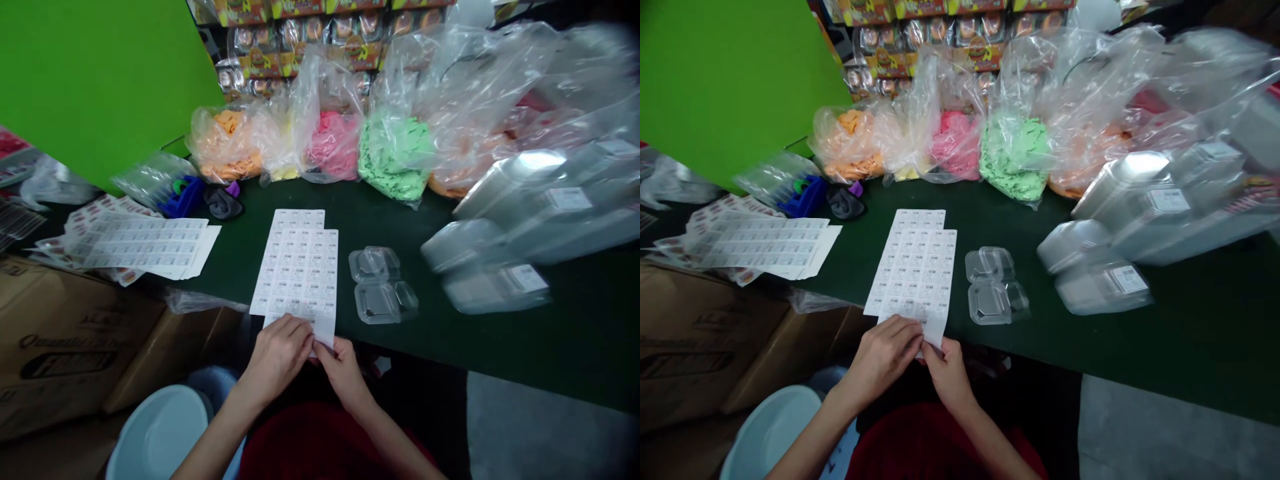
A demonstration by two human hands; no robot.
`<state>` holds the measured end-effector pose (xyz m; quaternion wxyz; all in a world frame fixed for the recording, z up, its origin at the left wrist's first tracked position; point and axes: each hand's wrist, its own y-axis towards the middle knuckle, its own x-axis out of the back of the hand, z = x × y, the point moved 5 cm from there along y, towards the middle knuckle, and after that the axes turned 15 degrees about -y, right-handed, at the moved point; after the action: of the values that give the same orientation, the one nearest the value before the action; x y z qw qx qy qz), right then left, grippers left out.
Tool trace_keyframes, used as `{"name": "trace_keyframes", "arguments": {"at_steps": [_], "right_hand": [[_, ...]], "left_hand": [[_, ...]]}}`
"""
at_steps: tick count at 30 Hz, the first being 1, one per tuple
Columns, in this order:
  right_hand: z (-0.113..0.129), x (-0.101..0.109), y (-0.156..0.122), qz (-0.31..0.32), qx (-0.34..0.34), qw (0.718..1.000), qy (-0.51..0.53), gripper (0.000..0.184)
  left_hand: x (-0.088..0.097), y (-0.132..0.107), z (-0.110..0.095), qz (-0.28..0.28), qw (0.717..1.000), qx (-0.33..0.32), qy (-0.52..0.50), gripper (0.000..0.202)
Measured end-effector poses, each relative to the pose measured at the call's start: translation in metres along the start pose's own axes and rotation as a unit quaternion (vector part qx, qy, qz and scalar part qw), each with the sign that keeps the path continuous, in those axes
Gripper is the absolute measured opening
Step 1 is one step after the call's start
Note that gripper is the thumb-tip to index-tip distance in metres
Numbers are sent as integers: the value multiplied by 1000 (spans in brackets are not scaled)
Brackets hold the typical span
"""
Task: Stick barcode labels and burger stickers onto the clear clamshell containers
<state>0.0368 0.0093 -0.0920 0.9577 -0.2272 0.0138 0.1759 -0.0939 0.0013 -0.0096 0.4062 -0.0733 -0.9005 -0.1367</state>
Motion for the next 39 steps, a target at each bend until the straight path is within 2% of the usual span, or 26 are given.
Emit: {"name": "trace_keyframes", "arguments": {"at_steps": [3,6,8,10,12,14,17,20,22,24,26,27,29,32,36,37,39], "right_hand": [[0,0,0,-6,-5,1000,3,37],[-3,-1,1,-6,-22,1000,4,45],[-5,0,3,10,-34,999,2,52],[-6,4,3,34,-41,999,-3,55],[-5,14,2,52,-46,997,-24,53],[0,26,-2,64,-46,995,-63,50],[21,43,-14,64,-16,989,-134,44],[48,50,-24,25,17,990,-140,39],[60,46,-22,4,15,997,-80,38],[65,41,-16,-2,4,1000,-3,41],[66,38,-8,-12,-2,999,46,40],[66,39,-5,-23,-2,998,52,39],[66,45,-3,-37,8,999,33,35],[70,52,-7,-15,34,999,-34,31],[77,54,-20,18,56,993,-106,25],[79,56,-22,12,63,991,-118,24],[83,70,-25,-42,80,987,-132,31]], "left_hand": [[-7,2,5,-19,1000,16,2,18],[-1,6,23,-124,984,105,-76,14],[6,5,37,-219,948,185,-137,13],[12,1,46,-310,903,234,-185,18],[15,-2,49,-377,870,239,-211,22],[15,-2,49,-406,855,230,-228,23],[7,1,47,-382,859,240,-243,22],[2,2,36,-363,883,224,-195,17],[0,2,18,-346,916,152,-137,12],[-6,2,-5,-298,948,41,-100,14],[-12,0,-24,-239,965,-45,-100,20],[-13,-1,-29,-221,967,-59,-110,22],[-11,0,-30,-212,966,-25,-144,26],[-2,8,-24,-203,956,67,-203,31],[1,24,-23,-132,956,94,-244,8],[2,27,-23,-135,954,96,-251,12],[6,30,-20,-182,942,105,-262,14]]}}
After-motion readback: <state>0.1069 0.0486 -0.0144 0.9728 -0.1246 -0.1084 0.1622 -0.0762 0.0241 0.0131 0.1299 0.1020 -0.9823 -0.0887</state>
